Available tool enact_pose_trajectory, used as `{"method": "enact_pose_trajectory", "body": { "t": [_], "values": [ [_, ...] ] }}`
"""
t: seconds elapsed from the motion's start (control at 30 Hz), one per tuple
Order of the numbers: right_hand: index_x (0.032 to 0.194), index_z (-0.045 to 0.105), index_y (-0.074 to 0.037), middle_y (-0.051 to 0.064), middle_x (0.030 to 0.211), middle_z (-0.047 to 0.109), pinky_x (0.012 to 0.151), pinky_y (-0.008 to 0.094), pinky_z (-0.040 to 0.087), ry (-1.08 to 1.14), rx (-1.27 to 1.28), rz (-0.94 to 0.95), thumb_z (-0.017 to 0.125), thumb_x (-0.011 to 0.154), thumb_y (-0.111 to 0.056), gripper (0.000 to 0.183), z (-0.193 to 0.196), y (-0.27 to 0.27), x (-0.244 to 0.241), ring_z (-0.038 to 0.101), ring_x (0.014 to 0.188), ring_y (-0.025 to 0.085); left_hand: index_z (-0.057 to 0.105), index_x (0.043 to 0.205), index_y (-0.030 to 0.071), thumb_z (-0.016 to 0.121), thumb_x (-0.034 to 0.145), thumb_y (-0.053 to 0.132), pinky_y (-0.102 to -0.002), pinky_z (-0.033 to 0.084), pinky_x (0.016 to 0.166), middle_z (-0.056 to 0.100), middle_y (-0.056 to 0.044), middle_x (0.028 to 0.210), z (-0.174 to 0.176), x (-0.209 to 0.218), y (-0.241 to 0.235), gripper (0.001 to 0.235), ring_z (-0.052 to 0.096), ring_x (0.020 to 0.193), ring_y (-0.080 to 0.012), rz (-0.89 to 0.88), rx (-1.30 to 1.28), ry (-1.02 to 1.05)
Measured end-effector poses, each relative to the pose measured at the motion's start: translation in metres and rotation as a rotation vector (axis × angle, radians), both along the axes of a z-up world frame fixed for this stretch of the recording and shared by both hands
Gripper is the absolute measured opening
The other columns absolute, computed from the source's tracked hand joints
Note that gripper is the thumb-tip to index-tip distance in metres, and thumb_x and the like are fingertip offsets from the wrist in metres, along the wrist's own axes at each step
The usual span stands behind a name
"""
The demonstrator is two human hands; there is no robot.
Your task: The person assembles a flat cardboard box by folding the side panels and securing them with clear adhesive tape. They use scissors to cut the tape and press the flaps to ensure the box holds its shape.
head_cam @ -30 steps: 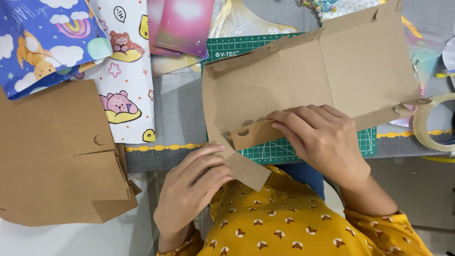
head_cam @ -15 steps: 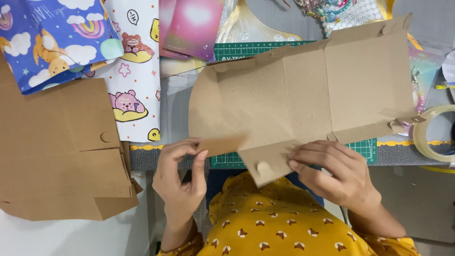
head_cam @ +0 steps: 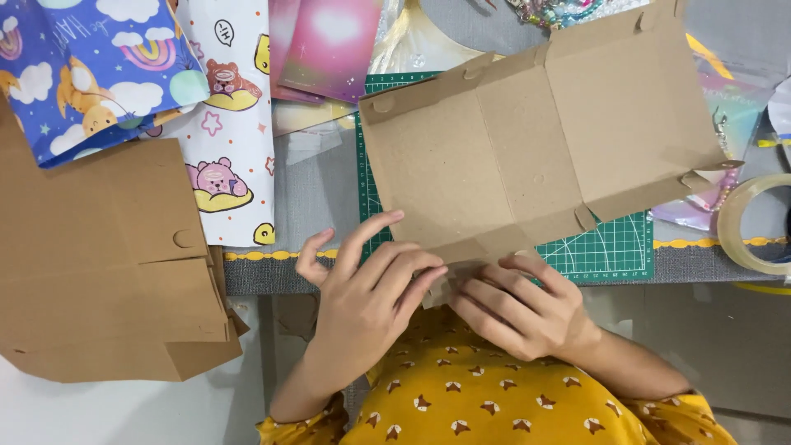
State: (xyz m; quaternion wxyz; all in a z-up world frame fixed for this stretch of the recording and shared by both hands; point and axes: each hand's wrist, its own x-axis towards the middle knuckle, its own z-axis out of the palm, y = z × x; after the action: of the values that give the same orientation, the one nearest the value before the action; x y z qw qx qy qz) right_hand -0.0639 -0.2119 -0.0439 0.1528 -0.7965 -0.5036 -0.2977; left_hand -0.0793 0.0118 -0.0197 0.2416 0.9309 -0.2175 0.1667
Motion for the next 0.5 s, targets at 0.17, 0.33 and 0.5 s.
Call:
{"method": "enact_pose_trajectory", "body": {
  "t": [0.17,0.33,0.5],
  "values": [
    [0.104,0.073,-0.009,0.006,0.095,0.074,0.071,0.032,0.055,-0.009,0.045,0.012,0.064,0.100,-0.012,0.010,-0.003,0.003,0.004,0.069,0.080,0.019,0.067,0.098,0.020,0.070,0.102,0.016,-0.042,0.020,0.104,0.073,0.009,0.097,0.002,-0.001,0.003,0.007,0.067,0.124,-0.0199,-0.029,-0.088,0.073],
    [0.100,0.075,-0.009,0.006,0.096,0.075,0.076,0.031,0.057,-0.038,0.059,0.064,0.061,0.100,-0.011,0.014,-0.008,0.006,0.008,0.070,0.082,0.019,0.067,0.097,0.018,0.076,0.100,0.015,-0.039,0.021,0.101,0.075,0.008,0.094,0.002,0.001,0.001,0.010,0.072,0.116,-0.0183,-0.018,-0.092,0.017],
    [0.092,0.071,-0.011,0.005,0.091,0.074,0.075,0.030,0.058,-0.103,0.146,0.069,0.071,0.096,-0.012,0.004,-0.015,0.012,0.011,0.072,0.080,0.019,0.067,0.101,0.019,0.077,0.100,0.018,-0.042,0.022,0.106,0.074,0.008,0.098,0.000,0.000,0.001,0.010,0.069,0.117,-0.0195,-0.041,-0.051,0.047]
  ]
}}
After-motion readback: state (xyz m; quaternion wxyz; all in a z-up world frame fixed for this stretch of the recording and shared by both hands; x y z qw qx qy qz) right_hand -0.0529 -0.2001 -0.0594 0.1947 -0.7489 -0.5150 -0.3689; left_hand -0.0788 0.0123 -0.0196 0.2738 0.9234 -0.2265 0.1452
